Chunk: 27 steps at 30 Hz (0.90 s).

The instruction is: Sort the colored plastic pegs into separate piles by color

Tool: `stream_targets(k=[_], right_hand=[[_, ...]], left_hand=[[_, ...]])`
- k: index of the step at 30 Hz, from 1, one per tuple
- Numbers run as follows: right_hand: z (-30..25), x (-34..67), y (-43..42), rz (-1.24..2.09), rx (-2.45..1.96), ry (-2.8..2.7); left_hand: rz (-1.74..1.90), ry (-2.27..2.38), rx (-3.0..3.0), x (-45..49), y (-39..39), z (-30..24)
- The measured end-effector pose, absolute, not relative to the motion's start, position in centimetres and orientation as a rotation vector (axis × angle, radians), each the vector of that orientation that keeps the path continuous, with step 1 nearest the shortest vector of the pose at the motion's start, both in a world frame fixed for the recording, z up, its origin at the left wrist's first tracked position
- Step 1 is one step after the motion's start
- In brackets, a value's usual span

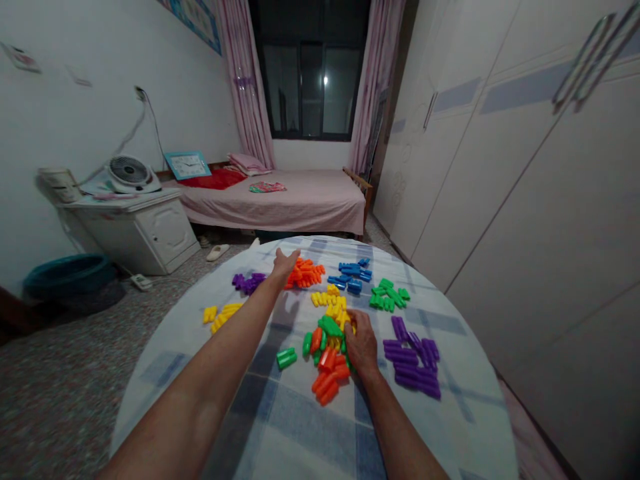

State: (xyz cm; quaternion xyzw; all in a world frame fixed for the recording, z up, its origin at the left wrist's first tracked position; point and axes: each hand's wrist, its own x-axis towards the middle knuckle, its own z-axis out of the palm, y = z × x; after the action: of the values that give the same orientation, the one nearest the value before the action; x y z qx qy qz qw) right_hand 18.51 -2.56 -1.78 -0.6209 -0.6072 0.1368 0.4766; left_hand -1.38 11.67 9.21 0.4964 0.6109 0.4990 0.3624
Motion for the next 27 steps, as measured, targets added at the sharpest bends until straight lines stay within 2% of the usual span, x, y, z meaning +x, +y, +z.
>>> stream_targets(k=[3, 9, 16, 21, 27], right_hand=[[-1.7, 18.5, -2.6, 0.344, -1.532, -1.493], [-1.5, 18.4, -2.6, 0.37, -1.541, -1.484], [-1.7, 18.6, -2.5, 0.345, -1.521, -1.495], [-1.9, 18.7, -2.4, 0.353, -1.512, -1.502], [-1.8, 18.6, -2.4, 0.362, -1.528, -1.49]], left_hand=[[1.206, 1.58, 1.379, -0.3, 9.4, 8.9], [0.793, 1.358, 1.61, 1.3, 1.8, 5.3], [0.543, 1.263, 2.192, 1.7, -2.1, 3.1], [0.534, 1.347, 2.247, 2.8, -1.1, 2.6], [0.787, 1.365, 1.915, 1.3, -0.1, 2.0]])
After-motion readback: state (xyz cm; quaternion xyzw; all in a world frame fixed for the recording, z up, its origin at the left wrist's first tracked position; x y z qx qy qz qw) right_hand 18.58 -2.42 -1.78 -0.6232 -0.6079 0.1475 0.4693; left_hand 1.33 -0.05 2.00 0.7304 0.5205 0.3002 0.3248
